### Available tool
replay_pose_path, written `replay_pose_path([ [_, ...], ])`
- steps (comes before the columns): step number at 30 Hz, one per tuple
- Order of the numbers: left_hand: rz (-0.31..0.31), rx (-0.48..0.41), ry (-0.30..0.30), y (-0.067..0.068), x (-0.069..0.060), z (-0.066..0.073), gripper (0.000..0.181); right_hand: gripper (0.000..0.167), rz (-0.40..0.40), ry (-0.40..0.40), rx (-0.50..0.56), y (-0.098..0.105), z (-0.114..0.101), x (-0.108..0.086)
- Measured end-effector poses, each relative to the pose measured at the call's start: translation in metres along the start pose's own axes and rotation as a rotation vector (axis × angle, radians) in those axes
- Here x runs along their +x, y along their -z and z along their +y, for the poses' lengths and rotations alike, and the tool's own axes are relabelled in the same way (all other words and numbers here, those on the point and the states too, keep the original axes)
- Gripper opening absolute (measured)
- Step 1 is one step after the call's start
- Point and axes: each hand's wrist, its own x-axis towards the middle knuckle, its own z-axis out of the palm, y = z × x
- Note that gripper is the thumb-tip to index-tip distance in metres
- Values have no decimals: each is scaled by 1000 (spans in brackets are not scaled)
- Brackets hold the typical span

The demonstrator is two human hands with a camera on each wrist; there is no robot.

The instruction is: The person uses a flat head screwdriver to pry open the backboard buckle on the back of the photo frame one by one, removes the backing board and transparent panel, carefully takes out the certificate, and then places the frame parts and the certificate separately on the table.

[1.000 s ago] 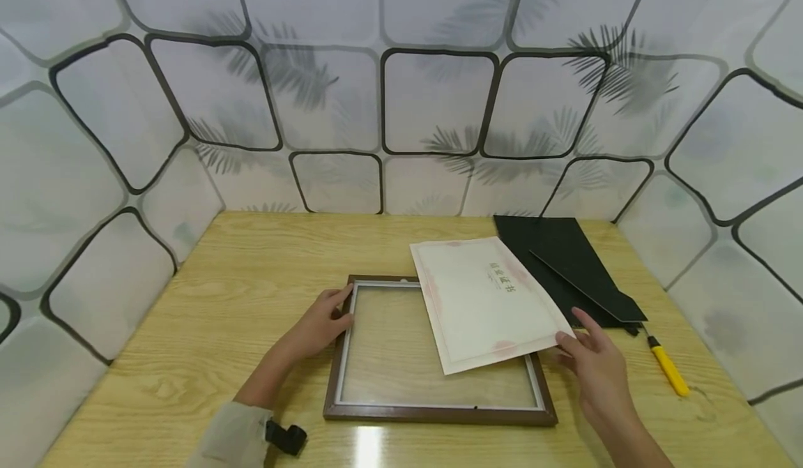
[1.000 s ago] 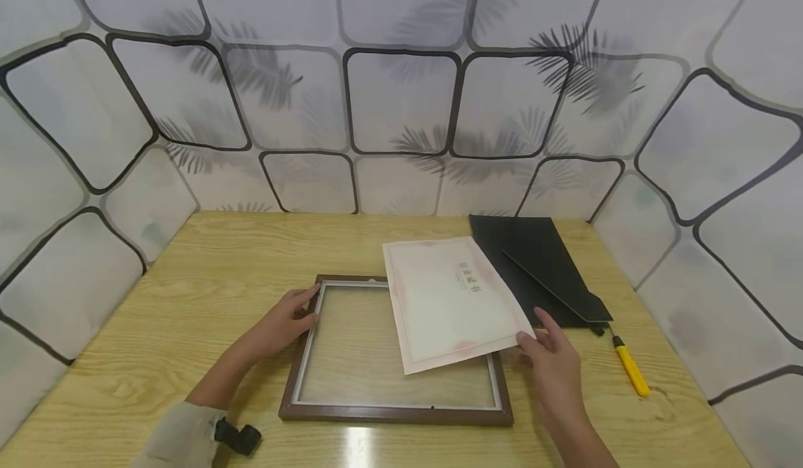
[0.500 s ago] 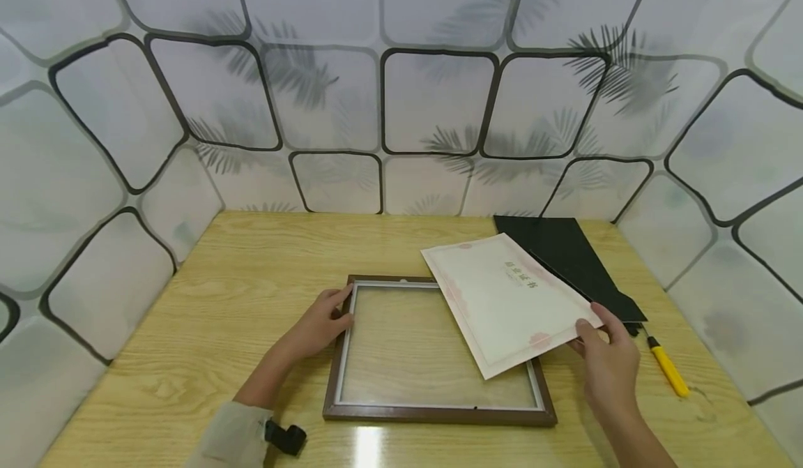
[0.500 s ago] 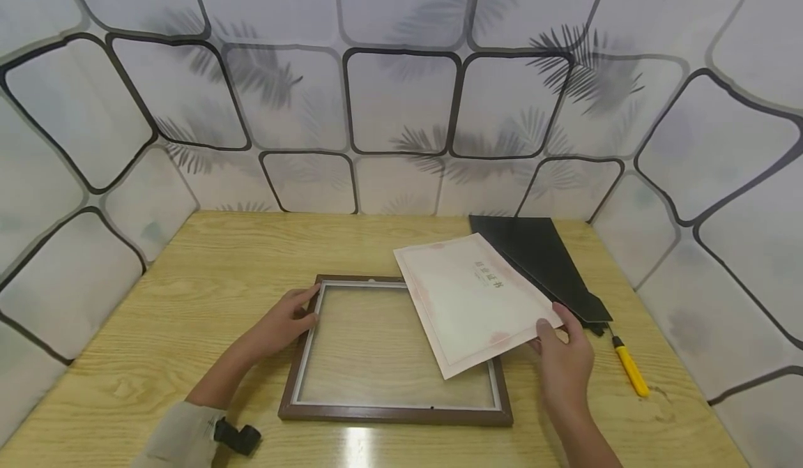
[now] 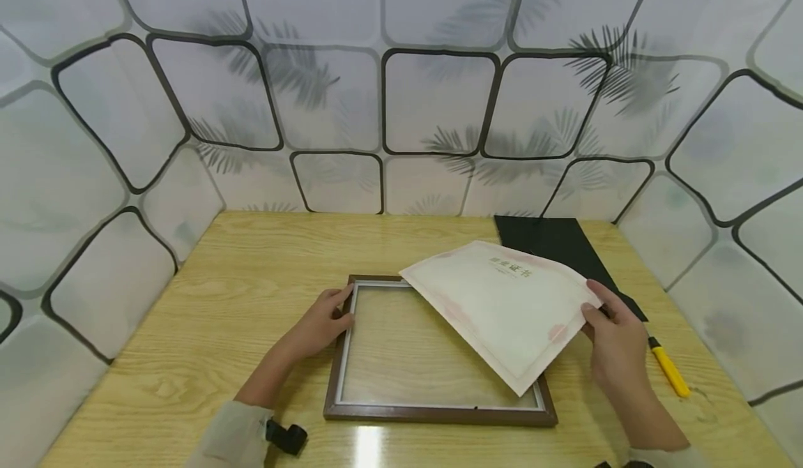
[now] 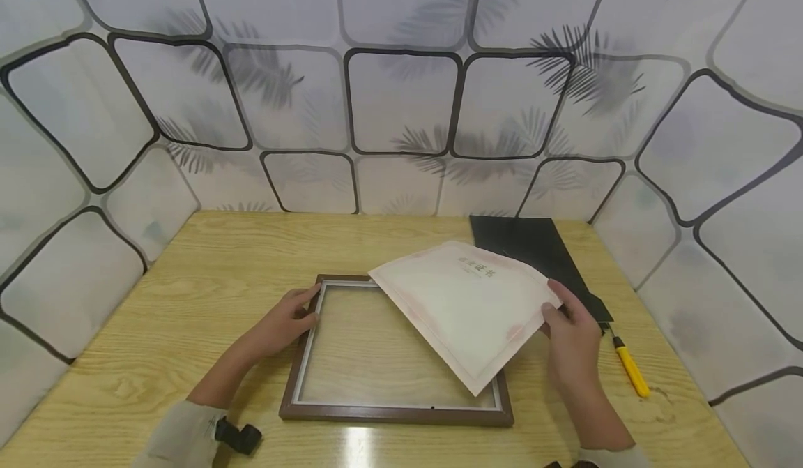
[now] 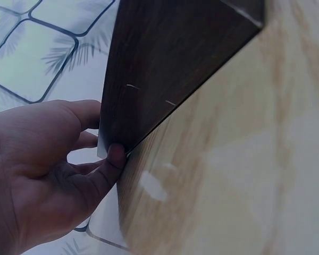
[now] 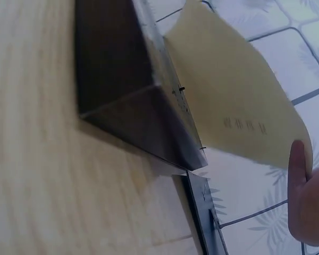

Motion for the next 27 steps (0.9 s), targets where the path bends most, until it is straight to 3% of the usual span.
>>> replay_pose_path([
  [4,0,5,-3,0,0,0,65,51,-166,37,20,2,-1,11],
  [9,4,8,-6,0,0,0,65,50,-333,27,-178,0,1,36],
  [13,9,14,-5,-1,0,0,65,51,-361,-7,-303,-8,3,59],
  [18,-1,4,-4,-2,0,0,64,66,-407,-71,-223,-18,4,76],
  [23,-3,3,-1,-2,1,0,64,72,-476,-30,-299,-25,5,80],
  [27,7,14,-1,-1,0,-1,64,67,-443,15,-398,-36,5,84],
])
